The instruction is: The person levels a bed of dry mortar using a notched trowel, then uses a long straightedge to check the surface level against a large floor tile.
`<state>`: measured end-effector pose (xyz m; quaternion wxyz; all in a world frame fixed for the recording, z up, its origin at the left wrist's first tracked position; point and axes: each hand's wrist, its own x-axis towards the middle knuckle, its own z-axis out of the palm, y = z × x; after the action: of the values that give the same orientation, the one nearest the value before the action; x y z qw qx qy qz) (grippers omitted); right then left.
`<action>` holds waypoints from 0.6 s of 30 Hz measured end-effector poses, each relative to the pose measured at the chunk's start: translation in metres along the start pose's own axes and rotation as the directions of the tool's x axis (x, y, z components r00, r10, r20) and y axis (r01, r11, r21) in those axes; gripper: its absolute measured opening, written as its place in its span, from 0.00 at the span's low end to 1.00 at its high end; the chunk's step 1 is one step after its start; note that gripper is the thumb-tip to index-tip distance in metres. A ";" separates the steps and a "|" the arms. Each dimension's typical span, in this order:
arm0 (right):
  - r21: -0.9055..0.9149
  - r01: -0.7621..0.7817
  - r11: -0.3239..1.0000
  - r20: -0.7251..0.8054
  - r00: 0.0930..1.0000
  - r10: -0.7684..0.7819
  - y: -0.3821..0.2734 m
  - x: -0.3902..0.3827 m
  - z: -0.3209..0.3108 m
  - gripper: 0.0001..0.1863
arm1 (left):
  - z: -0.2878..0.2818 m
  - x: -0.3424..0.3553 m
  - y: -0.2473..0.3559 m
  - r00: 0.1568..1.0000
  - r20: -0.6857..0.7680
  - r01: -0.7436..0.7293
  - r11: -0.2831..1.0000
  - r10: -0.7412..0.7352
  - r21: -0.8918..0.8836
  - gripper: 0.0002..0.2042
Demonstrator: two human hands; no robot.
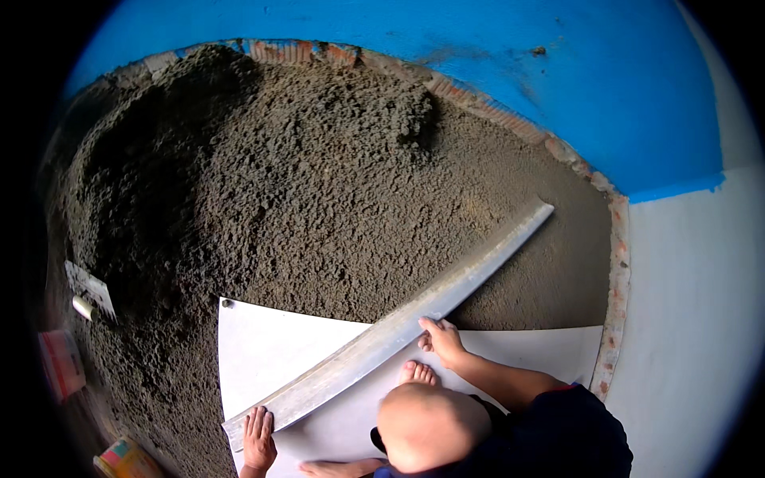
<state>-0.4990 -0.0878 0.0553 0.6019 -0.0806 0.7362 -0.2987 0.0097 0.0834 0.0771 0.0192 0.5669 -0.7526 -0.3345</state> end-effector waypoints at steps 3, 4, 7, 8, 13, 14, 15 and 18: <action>-0.081 0.147 0.986 -0.093 0.984 -0.154 -0.011 0.003 0.017 0.14 | 0.000 -0.002 -0.006 0.988 -0.089 -0.119 0.992 0.122 0.040 0.28; -0.076 0.200 0.977 -0.122 0.970 -0.208 -0.012 0.005 0.026 0.15 | -0.004 -0.005 -0.004 0.995 -0.009 -0.096 0.992 0.096 -0.085 0.31; -0.120 0.295 0.948 -0.116 0.944 -0.308 -0.012 0.014 0.051 0.17 | 0.010 -0.025 -0.007 0.999 -0.010 -0.041 0.983 0.039 -0.181 0.32; -0.192 0.319 0.928 -0.111 0.933 -0.343 -0.013 0.019 0.058 0.18 | 0.006 -0.026 0.003 1.000 0.011 -0.004 0.983 0.006 -0.181 0.33; -0.526 0.451 0.721 -0.050 0.830 -0.555 -0.027 0.047 0.101 0.26 | 0.026 -0.062 -0.009 0.996 -0.089 -0.018 0.971 -0.004 -0.238 0.36; -0.549 0.500 0.670 -0.018 0.794 -0.608 -0.028 0.054 0.110 0.26 | 0.030 -0.067 -0.009 0.993 -0.117 -0.019 0.977 -0.006 -0.213 0.37; -0.572 0.548 0.610 0.023 0.755 -0.656 -0.032 0.058 0.120 0.27 | 0.034 -0.071 -0.007 0.989 -0.146 -0.013 0.981 -0.015 -0.191 0.37; -0.552 0.596 0.583 0.086 0.737 -0.671 -0.043 0.049 0.158 0.30 | 0.045 -0.091 0.000 0.976 -0.080 0.146 0.878 -0.203 -0.457 0.38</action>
<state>-0.3741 -0.2000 0.0219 0.3561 -0.4858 0.7491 -0.2757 0.0240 0.1840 0.0739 0.1661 0.6326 -0.5982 -0.4630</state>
